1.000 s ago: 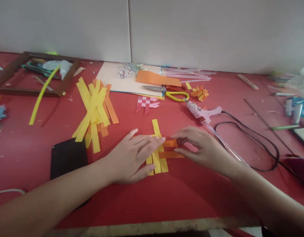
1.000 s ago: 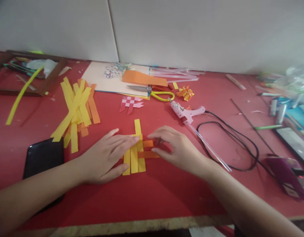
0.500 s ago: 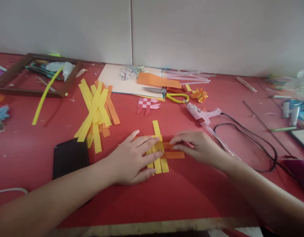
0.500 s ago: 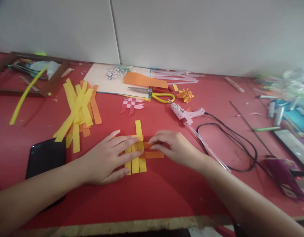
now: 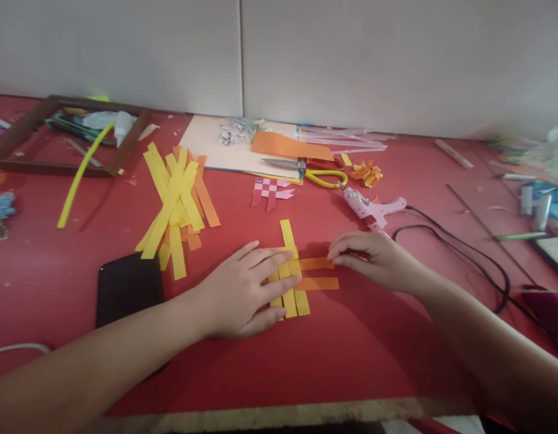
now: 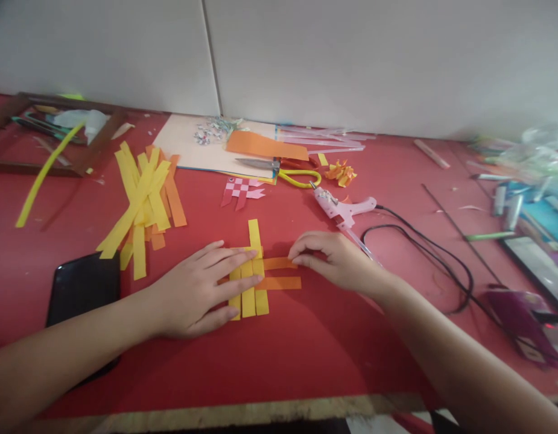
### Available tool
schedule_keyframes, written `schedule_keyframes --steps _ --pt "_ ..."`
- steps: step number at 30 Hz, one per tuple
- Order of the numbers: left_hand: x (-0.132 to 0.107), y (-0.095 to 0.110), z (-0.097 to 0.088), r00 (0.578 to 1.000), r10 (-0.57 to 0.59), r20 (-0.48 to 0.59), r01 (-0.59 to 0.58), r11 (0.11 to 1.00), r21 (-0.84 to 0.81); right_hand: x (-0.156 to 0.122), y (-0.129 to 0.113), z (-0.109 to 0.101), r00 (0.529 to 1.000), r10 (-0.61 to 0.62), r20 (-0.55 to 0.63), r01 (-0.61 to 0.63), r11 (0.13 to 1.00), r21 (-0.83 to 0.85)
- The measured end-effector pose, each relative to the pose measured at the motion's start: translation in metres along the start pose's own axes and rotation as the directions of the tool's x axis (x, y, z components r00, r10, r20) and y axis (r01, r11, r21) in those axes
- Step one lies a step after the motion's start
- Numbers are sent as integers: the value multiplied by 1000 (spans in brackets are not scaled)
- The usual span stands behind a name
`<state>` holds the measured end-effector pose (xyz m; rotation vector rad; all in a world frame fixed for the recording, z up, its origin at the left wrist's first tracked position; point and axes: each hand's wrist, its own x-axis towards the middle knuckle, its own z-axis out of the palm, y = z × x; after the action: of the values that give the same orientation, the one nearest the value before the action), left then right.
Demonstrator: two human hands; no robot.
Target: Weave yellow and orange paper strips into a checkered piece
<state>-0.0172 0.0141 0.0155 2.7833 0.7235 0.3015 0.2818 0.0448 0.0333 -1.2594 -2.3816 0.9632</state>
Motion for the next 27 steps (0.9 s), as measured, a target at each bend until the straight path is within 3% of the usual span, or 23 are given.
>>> schedule_keyframes --steps 10,14,17,19,22,25,27 --pt "0 -1 1 1000 9 -5 -10 999 -48 -5 4 0 995 99 -20 -97 991 97" --pt "0 -1 -1 1000 -9 -9 8 996 -87 -7 11 -2 996 85 -40 -81 991 103" --pt "0 -1 -3 999 -22 -23 19 995 -95 -9 9 -2 998 13 -66 -10 999 41" --pt "0 -1 -3 999 -16 -30 13 996 -89 -10 0 0 983 -68 -172 55 995 -80" --pt "0 -2 -6 998 -29 -46 24 993 -119 -12 -24 5 905 -220 -365 138 962 -237" --pt "0 -4 -10 996 -80 -50 66 971 -229 -11 -46 12 868 -376 -323 268 904 -333" --pt "0 -5 -13 990 -133 -41 113 939 -326 -6 -51 19 886 -368 -283 245 888 -388"
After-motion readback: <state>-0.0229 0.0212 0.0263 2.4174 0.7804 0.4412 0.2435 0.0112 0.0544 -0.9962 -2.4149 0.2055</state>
